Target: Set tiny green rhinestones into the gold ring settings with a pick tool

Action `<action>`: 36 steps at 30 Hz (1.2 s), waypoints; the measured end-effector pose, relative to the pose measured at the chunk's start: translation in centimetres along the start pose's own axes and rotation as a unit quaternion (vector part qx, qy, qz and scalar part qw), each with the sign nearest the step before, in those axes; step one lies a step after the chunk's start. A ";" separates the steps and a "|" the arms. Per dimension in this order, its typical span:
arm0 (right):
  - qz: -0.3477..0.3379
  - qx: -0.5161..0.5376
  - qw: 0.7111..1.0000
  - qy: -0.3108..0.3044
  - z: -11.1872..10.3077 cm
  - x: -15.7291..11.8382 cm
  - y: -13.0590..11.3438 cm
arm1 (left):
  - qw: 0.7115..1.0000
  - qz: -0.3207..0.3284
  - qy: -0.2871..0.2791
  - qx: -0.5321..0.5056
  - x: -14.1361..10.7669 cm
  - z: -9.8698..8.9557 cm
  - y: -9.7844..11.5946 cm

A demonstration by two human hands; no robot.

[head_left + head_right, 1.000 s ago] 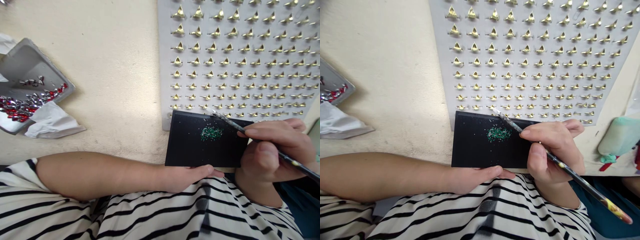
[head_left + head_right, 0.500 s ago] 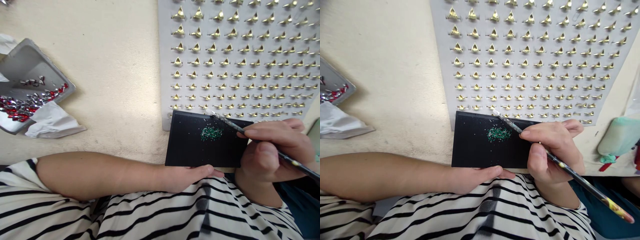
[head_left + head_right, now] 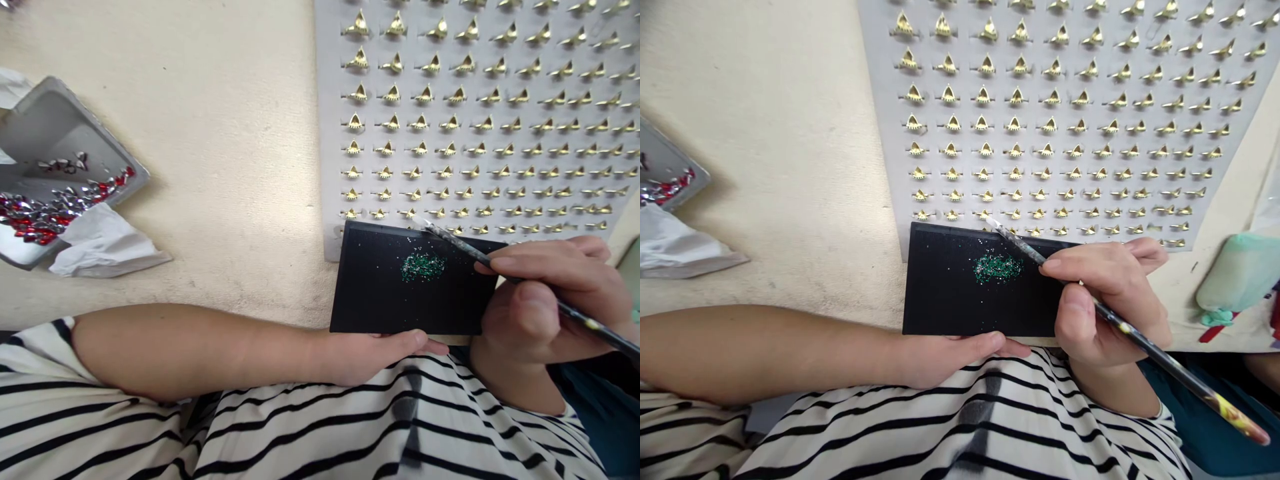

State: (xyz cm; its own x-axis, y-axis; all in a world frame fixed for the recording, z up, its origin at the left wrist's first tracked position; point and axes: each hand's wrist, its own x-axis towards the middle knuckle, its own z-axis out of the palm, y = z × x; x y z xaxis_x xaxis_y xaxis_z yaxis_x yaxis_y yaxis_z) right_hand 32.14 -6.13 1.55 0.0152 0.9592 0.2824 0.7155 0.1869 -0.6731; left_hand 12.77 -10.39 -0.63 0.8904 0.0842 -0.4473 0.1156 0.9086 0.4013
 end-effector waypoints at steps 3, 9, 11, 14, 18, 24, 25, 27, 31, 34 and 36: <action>0.008 0.001 1.000 0.003 -0.2 -0.1 -0.2 | 1.000 0.002 0.001 -0.005 0.0 0.0 0.0; 0.005 0.008 1.000 0.028 0.7 0.0 0.2 | 1.000 0.000 -0.003 0.000 0.1 0.0 -0.1; -0.031 0.022 0.996 0.082 1.5 0.1 0.7 | 1.000 0.008 0.000 0.003 0.0 0.0 -0.1; -0.063 0.030 0.989 0.131 2.1 0.2 1.1 | 1.000 0.012 -0.001 0.008 0.0 0.0 0.0; -0.034 0.010 0.997 0.062 0.9 0.1 0.7 | 1.000 0.008 -0.008 0.008 0.2 0.0 0.0; 0.000 -0.015 1.000 0.000 -0.4 0.0 -0.1 | 0.999 0.030 0.004 0.027 0.1 -0.1 -0.1; 0.002 -0.018 1.000 0.001 -0.3 0.0 -0.1 | 0.999 0.034 0.009 0.031 0.1 -0.1 -0.1; 0.000 -0.014 1.000 0.011 0.0 0.0 0.0 | 0.998 0.042 0.017 0.043 0.0 -0.1 0.0; -0.012 -0.002 0.998 0.059 0.3 0.0 0.4 | 0.998 0.040 0.021 0.042 -0.1 -0.1 0.1; -0.008 -0.004 0.997 0.071 0.7 0.0 0.7 | 0.999 0.033 0.013 0.031 -0.1 -0.1 0.2; -0.015 -0.004 0.995 0.096 1.2 0.0 0.8 | 0.999 0.038 0.015 0.036 -0.1 -0.1 0.2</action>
State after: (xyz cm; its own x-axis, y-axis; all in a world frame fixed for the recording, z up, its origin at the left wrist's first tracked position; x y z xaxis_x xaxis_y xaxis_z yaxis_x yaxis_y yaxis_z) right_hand 31.92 -5.69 0.20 0.1263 0.8953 0.4272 0.7235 0.2115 -0.6571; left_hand 12.67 -10.13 -0.61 0.8843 0.1650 -0.4368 0.0807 0.8674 0.4910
